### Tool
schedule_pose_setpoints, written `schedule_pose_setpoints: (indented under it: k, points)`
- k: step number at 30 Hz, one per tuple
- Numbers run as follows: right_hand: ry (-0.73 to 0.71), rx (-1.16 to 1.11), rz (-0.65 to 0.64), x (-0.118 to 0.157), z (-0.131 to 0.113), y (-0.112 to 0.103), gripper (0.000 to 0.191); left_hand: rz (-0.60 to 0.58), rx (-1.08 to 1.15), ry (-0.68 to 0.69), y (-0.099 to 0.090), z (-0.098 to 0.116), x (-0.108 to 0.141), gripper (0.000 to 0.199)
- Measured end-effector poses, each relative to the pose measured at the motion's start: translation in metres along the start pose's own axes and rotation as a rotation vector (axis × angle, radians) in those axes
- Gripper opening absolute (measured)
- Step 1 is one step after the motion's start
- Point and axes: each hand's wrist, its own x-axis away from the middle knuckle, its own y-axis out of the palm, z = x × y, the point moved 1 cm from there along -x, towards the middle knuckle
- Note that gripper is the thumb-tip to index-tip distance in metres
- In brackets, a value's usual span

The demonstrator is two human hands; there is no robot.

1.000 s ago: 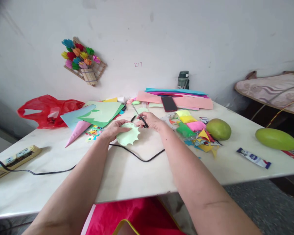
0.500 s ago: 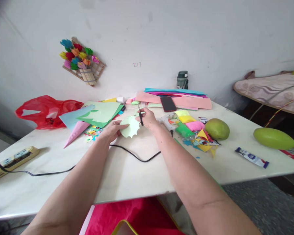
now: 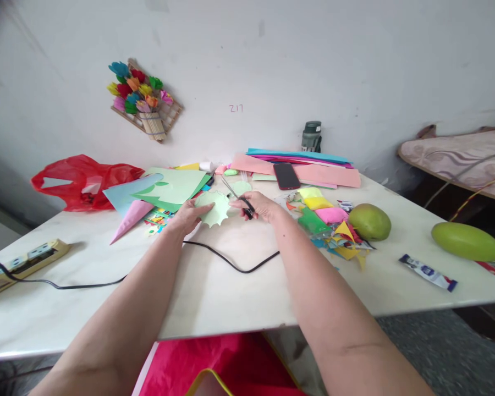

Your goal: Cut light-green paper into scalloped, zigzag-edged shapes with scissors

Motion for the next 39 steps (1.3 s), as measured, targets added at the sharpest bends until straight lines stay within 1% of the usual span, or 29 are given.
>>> schedule_pose_setpoints:
  k: [3, 7, 11, 17, 20, 24, 30, 35, 39]
  points:
    - [0.017, 0.103, -0.032, 0.004, 0.0, -0.009, 0.034, 0.014, 0.025, 0.01, -0.004, 0.0, -0.001, 0.038]
    - [0.06, 0.164, -0.116, 0.009, -0.001, -0.015, 0.028, 0.039, 0.044, 0.026, -0.008, 0.0, -0.002, 0.037]
    - [0.088, 0.228, -0.195, 0.009, -0.001, -0.017, 0.024, 0.078, 0.038, 0.026, -0.01, 0.001, -0.003, 0.033]
    - [0.1, 0.302, -0.265, 0.011, -0.005, -0.014, 0.027, 0.099, -0.024, 0.027, -0.016, -0.001, -0.006, 0.034]
    - [0.116, 0.336, -0.283, 0.013, -0.008, -0.011, 0.027, 0.069, -0.075, 0.014, -0.019, -0.003, -0.006, 0.035]
    - [0.127, 0.351, -0.286, 0.012, -0.008, -0.007, 0.027, 0.03, -0.104, 0.001, -0.017, -0.001, -0.003, 0.036]
    - [0.129, 0.373, -0.307, 0.01, -0.005, -0.007, 0.029, 0.043, -0.127, -0.037, -0.014, 0.004, 0.002, 0.036]
    - [0.139, 0.364, -0.32, 0.011, -0.007, -0.006, 0.029, 0.011, -0.132, -0.026, -0.015, 0.004, 0.002, 0.035]
    - [0.153, 0.375, -0.311, 0.012, -0.009, -0.004, 0.027, 0.021, -0.149, -0.023, -0.015, 0.004, 0.002, 0.035]
